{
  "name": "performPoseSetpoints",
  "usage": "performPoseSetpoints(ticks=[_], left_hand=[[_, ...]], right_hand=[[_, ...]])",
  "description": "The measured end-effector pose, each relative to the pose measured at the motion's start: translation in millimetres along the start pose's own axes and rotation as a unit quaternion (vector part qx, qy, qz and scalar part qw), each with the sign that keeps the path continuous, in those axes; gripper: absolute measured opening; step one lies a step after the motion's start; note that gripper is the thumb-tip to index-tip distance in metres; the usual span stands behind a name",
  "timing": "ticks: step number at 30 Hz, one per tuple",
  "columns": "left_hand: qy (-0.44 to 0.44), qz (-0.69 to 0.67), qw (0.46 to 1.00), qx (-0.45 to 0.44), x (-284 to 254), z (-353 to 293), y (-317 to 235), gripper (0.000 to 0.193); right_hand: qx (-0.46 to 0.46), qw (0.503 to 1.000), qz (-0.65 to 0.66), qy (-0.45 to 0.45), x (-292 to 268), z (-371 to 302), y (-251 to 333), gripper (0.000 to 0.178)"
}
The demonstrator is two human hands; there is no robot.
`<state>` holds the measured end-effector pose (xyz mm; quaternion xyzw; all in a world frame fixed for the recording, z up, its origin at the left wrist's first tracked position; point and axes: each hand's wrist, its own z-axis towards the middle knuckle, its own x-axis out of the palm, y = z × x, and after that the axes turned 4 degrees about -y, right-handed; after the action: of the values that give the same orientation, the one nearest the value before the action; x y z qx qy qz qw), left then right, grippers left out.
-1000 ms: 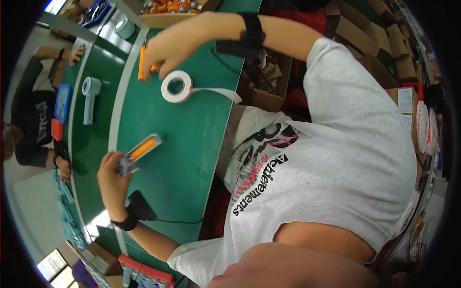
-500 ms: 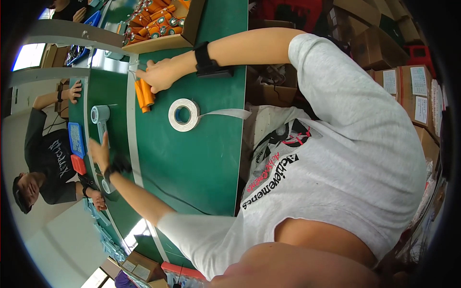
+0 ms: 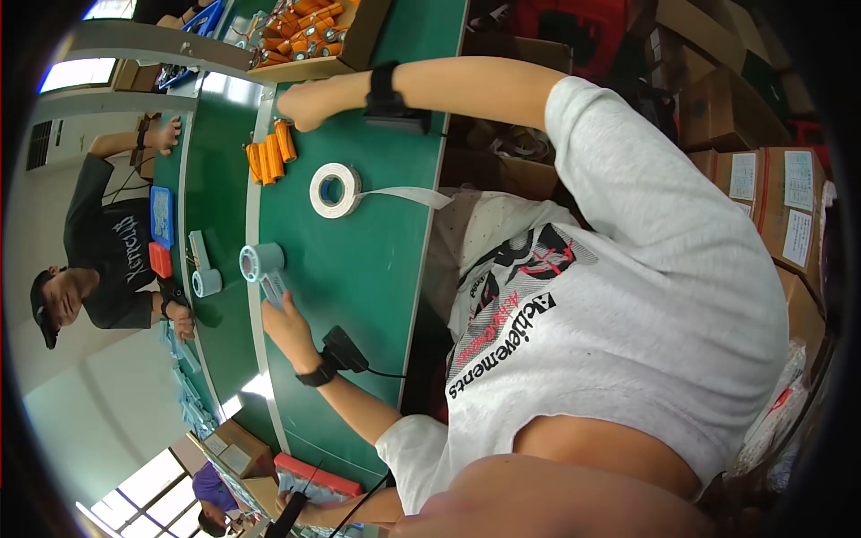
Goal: The person picks up a battery, applies tape from a roll to it, and presses it into the handle of a handheld fan. This process is repeated for several fans, occasionally moving more batteries from a box onto the table and setting aside the assembled fans.
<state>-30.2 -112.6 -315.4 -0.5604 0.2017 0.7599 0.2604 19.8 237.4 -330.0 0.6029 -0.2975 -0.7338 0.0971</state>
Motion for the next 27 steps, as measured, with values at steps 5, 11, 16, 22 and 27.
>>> performPoseSetpoints(ticks=[5, 11, 16, 22, 27], left_hand=[[-0.069, -0.073, 0.980, 0.172, -17.2, 25.9, -74.9, 0.054], [0.146, -0.178, 0.963, 0.141, 39.0, 80.1, -105.2, 0.036], [0.043, -0.315, 0.948, 0.013, 36.9, 61.8, -104.3, 0.027], [-0.100, -0.607, 0.778, -0.125, 13.9, 9.6, -62.5, 0.023], [-0.183, -0.600, 0.771, -0.109, -4.2, -43.8, -70.8, 0.019]], right_hand=[[0.043, 0.934, 0.309, 0.177, -37.0, -71.0, -17.3, 0.042], [-0.007, 0.977, 0.214, 0.019, 10.9, -134.2, 9.7, 0.033], [-0.089, 0.992, -0.029, -0.088, 40.0, -170.7, 37.8, 0.022], [-0.186, 0.963, 0.167, 0.103, 7.1, -224.7, 28.2, 0.026], [-0.062, 0.868, 0.476, 0.127, 1.2, -206.3, 41.0, 0.022]])
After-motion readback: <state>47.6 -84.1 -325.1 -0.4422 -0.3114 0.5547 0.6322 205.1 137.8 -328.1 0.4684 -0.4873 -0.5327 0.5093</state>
